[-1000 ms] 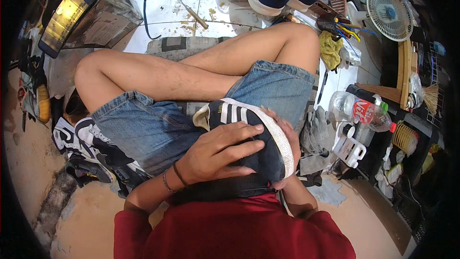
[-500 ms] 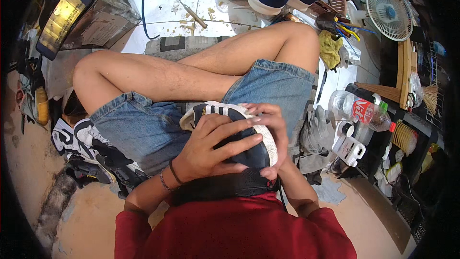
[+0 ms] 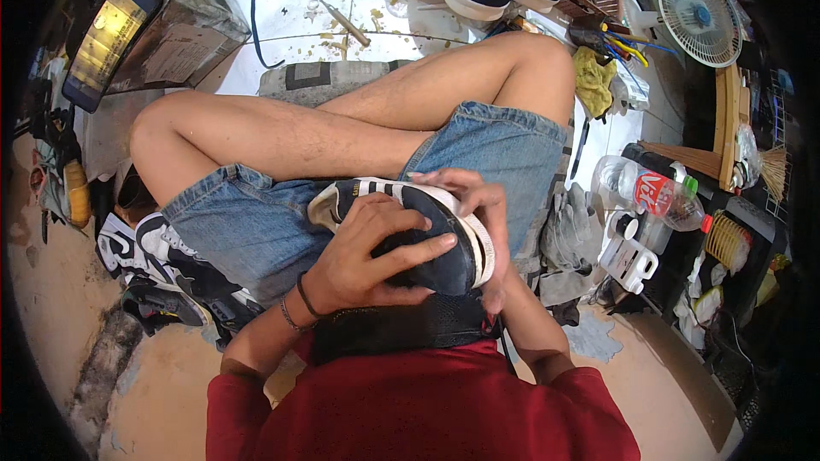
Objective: Applying a new sole or trimming to a sneaker.
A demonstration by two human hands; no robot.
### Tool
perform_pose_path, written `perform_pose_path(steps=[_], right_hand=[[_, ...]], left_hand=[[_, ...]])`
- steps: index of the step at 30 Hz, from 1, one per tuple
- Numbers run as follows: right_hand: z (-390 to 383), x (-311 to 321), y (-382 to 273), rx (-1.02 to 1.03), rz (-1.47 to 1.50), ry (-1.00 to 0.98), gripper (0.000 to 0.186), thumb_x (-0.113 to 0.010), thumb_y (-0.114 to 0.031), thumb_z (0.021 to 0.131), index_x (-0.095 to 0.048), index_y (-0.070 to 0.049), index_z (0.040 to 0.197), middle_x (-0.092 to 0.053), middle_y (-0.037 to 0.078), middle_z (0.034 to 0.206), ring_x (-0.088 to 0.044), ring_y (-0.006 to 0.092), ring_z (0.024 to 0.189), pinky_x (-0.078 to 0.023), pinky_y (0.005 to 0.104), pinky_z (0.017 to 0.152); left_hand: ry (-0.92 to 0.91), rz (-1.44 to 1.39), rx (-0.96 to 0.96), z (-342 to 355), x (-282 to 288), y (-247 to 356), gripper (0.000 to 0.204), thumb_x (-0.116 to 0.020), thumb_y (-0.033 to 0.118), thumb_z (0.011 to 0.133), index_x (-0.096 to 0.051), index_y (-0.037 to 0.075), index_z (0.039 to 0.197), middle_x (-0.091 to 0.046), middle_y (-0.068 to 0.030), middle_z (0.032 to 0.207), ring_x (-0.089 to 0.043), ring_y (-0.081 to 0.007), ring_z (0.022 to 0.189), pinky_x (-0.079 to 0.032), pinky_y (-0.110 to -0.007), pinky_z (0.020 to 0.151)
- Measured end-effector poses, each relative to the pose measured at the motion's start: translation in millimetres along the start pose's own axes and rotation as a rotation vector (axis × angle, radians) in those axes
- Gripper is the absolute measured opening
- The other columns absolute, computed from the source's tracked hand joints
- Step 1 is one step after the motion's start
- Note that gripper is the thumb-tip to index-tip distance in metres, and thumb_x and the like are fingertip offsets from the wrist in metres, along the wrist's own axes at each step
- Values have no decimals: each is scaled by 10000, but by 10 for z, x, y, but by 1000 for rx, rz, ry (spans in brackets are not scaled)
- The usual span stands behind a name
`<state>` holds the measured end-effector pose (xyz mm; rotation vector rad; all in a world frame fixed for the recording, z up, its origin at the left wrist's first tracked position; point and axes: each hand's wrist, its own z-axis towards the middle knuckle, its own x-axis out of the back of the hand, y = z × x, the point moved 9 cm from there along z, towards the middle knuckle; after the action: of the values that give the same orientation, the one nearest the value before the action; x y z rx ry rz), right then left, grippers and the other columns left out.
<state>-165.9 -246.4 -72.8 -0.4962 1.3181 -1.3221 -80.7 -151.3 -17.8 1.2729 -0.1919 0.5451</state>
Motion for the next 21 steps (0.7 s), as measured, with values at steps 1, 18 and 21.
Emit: perform_pose_path(steps=[1,18,21], right_hand=[[2,-27,8,1,2,2,1054,-891,-636,477,-362,-83,1202,-381,250,1306,-406,397,1297,-349,555,1074],[815,145,123,-188,-462,-11,684,-547,-335,939,-341,51,1466,-539,196,1356,-550,242,1206,-393,331,1034],[867,197,192,-165,-501,4,632,-485,-329,981,-341,42,1472,-543,191,1359,-552,225,1200,-394,324,1027]], left_hand=[[47,-24,8,4,58,-30,627,-827,315,657,-655,179,1244,-571,-71,1109,-567,-272,991,-445,-453,912],[163,78,113,320,486,-552,812,-808,272,748,-445,-5,1420,-494,-214,1415,-520,-357,1261,-383,-420,1058],[190,-112,215,285,361,-677,838,-793,265,776,-384,-3,1457,-468,-223,1435,-476,-374,1311,-368,-410,1086]])
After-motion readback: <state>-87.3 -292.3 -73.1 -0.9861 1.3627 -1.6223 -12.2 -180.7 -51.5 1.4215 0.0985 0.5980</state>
